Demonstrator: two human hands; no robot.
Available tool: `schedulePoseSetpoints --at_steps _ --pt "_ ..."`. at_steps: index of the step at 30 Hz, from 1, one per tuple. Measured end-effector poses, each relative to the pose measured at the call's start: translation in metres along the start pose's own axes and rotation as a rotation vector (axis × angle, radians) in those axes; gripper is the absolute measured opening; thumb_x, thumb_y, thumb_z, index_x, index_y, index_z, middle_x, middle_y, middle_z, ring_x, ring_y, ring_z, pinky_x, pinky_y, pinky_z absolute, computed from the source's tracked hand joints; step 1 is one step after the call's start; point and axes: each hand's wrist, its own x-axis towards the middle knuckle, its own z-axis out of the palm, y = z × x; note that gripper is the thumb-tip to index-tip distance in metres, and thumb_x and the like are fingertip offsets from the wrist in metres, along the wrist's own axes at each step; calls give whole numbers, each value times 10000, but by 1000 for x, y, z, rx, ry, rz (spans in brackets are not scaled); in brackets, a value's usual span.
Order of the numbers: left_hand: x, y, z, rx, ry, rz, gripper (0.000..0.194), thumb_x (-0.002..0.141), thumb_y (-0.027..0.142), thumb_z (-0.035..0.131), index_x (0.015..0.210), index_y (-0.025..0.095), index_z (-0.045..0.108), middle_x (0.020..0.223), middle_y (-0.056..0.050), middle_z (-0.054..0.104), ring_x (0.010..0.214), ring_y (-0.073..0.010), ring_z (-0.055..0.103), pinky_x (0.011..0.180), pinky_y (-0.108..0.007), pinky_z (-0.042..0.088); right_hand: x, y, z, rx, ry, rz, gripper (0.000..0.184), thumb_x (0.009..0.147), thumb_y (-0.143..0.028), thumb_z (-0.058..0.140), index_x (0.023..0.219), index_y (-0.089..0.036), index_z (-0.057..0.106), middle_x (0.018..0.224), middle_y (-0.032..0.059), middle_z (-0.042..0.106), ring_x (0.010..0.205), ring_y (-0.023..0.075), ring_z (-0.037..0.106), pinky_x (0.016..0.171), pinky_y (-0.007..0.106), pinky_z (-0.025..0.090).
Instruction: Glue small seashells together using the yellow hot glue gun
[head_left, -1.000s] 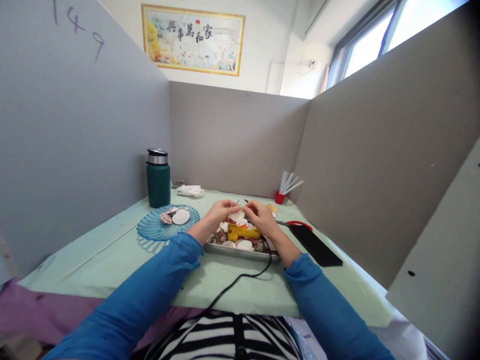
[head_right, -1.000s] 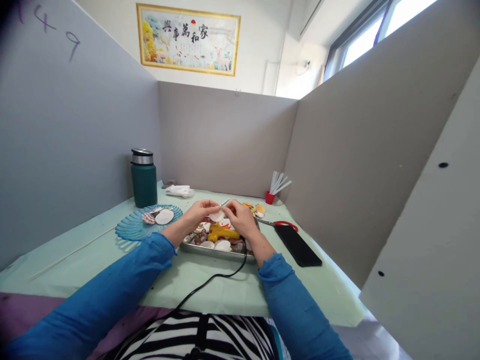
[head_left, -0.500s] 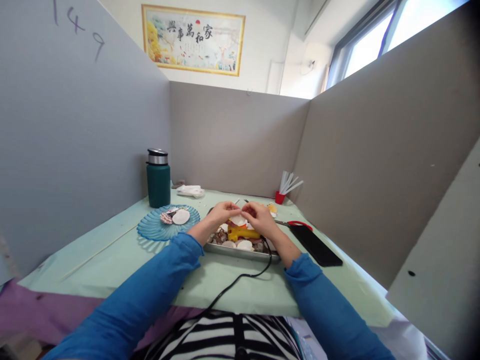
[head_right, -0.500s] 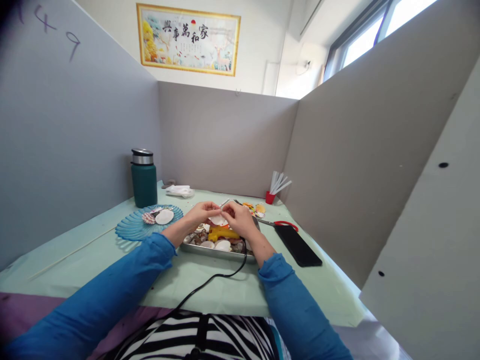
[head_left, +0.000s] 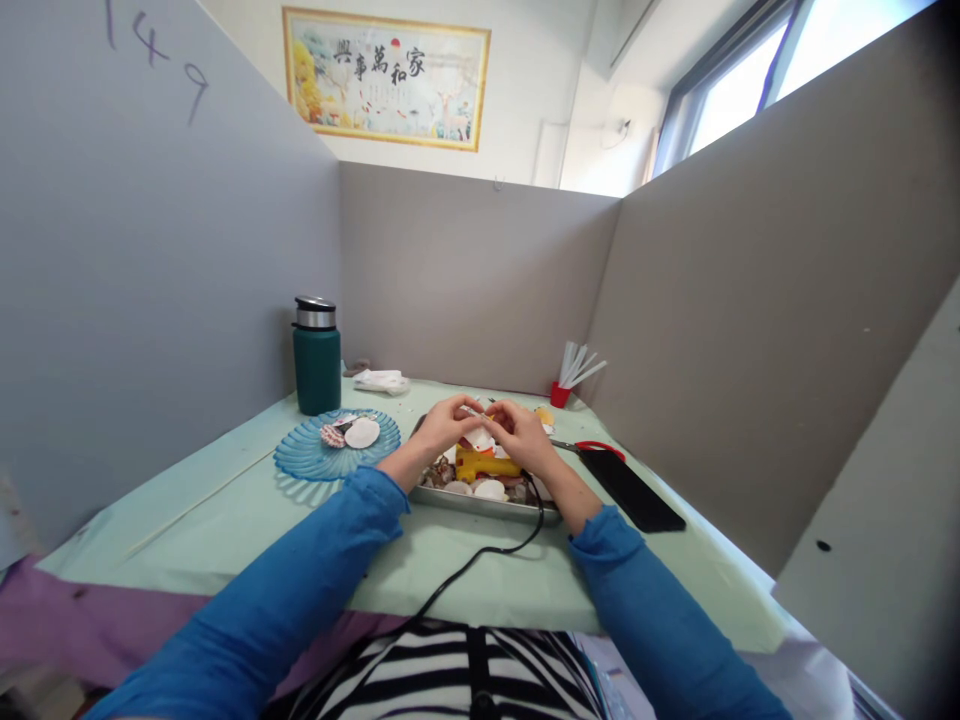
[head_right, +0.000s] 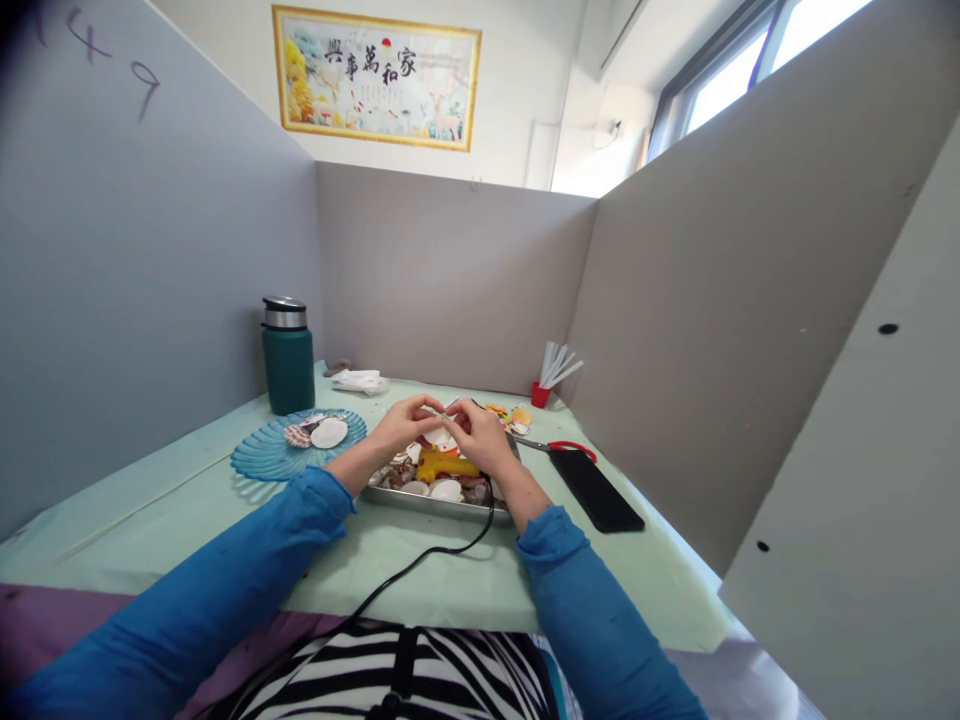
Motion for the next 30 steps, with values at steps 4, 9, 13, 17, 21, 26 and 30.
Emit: schedulePoseSetpoints --at_steps 4,9,13,17,21,26,30 --pt "1 -2 0 21 7 1 272 700 295 684 894 132 584 679 -22 626 599 -120 589 484 -239 534 0 0 0 4 0 -9 164 852 -329 535 884 -182 597 629 -19 560 549 110 488 544 224 364" --pt "1 -2 0 18 18 -6 246 680 274 699 842 125 590 666 -29 633 618 -130 598 493 -248 539 0 0 0 23 -7 -2 145 833 -310 555 843 -173 602 647 -8 582 568 112 504 550 223 377" --pt "1 0 0 11 27 -9 251 661 267 719 823 122 595 641 -23 634 595 -128 598 487 -247 535 0 0 0 50 -6 2 140 820 -305 566 816 -170 602 663 0 601 574 113 514 547 221 384" --pt "0 3 1 8 42 -13 217 660 231 712 805 118 598 619 -18 635 575 -123 595 480 -237 529 0 0 0 76 5 10 149 819 -313 564 807 -169 603 671 4 606 579 115 519 542 222 386" --pt "0 4 1 -6 50 -24 207 652 208 712 797 116 595 606 -14 637 553 -118 594 466 -225 518 0 -2 0 65 6 6 141 813 -304 570 791 -169 603 669 3 609 570 112 511 542 223 383" --pt "0 3 1 -10 50 -25 219 649 222 720 790 120 586 590 -7 633 517 -109 584 460 -219 509 0 -3 -1 70 2 10 133 809 -295 571 784 -169 604 673 3 611 578 113 516 545 221 386" --pt "0 2 1 4 46 -23 231 652 238 722 797 121 587 607 -12 633 540 -114 590 473 -230 521 0 -3 -1 62 3 12 139 809 -300 570 782 -169 607 678 6 616 572 113 512 545 222 385"
